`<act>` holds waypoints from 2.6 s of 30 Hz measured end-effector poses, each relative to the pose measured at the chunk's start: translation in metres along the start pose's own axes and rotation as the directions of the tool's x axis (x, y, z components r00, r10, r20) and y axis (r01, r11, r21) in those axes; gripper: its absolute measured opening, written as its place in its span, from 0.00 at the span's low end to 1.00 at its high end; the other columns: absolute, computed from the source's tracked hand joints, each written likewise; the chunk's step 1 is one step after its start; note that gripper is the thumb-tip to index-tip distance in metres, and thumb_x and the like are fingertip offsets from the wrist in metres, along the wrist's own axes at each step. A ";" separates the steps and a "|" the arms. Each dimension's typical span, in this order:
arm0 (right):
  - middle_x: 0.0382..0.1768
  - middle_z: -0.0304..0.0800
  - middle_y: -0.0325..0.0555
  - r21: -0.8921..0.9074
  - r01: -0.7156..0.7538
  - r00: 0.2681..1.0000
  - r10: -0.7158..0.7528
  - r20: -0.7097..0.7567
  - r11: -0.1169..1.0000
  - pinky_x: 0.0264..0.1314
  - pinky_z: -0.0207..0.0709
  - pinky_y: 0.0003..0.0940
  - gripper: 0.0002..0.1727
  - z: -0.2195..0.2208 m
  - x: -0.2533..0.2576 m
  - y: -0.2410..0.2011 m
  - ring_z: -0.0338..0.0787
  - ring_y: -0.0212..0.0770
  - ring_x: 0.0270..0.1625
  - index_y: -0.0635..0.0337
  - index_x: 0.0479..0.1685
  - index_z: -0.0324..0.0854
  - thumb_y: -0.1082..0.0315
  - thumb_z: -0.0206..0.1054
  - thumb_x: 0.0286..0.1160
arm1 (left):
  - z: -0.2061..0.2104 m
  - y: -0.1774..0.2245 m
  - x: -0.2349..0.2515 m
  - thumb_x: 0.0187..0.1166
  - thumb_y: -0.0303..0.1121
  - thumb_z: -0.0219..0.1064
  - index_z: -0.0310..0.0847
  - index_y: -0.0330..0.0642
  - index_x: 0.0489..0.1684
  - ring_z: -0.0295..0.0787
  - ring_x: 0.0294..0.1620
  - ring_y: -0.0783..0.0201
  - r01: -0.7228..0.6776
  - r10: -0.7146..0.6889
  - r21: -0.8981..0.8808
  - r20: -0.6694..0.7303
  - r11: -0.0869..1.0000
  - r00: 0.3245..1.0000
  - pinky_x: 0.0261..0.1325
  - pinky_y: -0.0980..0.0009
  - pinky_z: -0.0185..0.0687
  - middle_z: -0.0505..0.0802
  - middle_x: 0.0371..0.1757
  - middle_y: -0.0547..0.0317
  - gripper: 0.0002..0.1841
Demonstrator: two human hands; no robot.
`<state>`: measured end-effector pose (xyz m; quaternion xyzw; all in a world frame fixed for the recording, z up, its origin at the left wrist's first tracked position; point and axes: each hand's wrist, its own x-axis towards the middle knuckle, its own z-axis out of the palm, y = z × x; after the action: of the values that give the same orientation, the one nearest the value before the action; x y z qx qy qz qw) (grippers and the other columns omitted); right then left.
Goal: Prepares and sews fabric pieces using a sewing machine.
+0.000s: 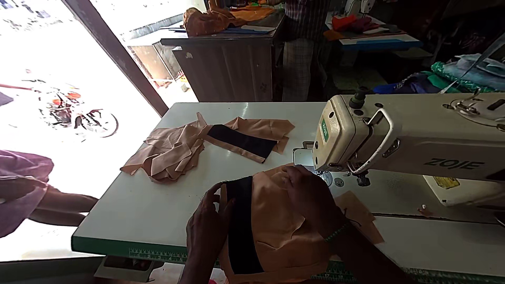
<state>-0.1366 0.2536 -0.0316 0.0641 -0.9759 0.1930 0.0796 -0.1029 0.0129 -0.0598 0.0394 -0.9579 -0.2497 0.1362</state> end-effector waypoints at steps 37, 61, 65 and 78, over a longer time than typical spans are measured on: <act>0.87 0.68 0.52 -0.204 0.032 0.969 0.019 0.245 0.978 0.86 0.54 0.65 0.35 0.014 -0.048 -0.029 0.66 0.55 0.89 0.51 0.88 0.68 0.41 0.49 0.89 | -0.007 0.002 0.007 0.77 0.45 0.75 0.77 0.38 0.77 0.91 0.43 0.40 0.058 -0.057 -0.007 0.091 0.998 0.994 0.46 0.34 0.82 0.93 0.50 0.43 0.31; 0.83 0.76 0.44 -0.204 0.075 0.995 -0.087 -0.052 0.976 0.86 0.55 0.70 0.42 0.038 -0.065 0.006 0.70 0.54 0.88 0.53 0.84 0.75 0.34 0.39 0.86 | -0.010 0.010 0.012 0.62 0.43 0.87 0.80 0.47 0.52 0.88 0.22 0.62 0.316 -0.290 -0.274 0.134 0.908 0.948 0.30 0.58 0.85 0.93 0.26 0.63 0.25; 0.85 0.72 0.53 -0.234 0.033 0.999 -0.037 -0.011 0.972 0.88 0.50 0.70 0.46 0.031 -0.068 0.001 0.68 0.56 0.89 0.63 0.85 0.71 0.33 0.41 0.85 | -0.012 0.012 0.012 0.64 0.48 0.85 0.80 0.47 0.53 0.88 0.25 0.61 0.311 -0.285 -0.204 0.150 0.928 0.947 0.33 0.55 0.85 0.93 0.28 0.62 0.26; 0.96 0.47 0.45 -0.115 0.060 0.940 -0.017 0.341 0.992 0.94 0.30 0.66 0.50 0.027 -0.061 -0.035 0.44 0.47 0.97 0.54 0.97 0.47 0.26 0.34 0.83 | -0.006 0.012 0.007 0.71 0.41 0.81 0.79 0.44 0.68 0.87 0.25 0.54 0.182 -0.179 -0.163 0.030 0.970 0.983 0.31 0.46 0.81 0.95 0.35 0.55 0.28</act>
<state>-0.0746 0.2173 -0.0543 0.1105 -0.9836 0.1167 -0.0822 -0.1077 0.0200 -0.0472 0.1130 -0.9273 -0.3399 0.1084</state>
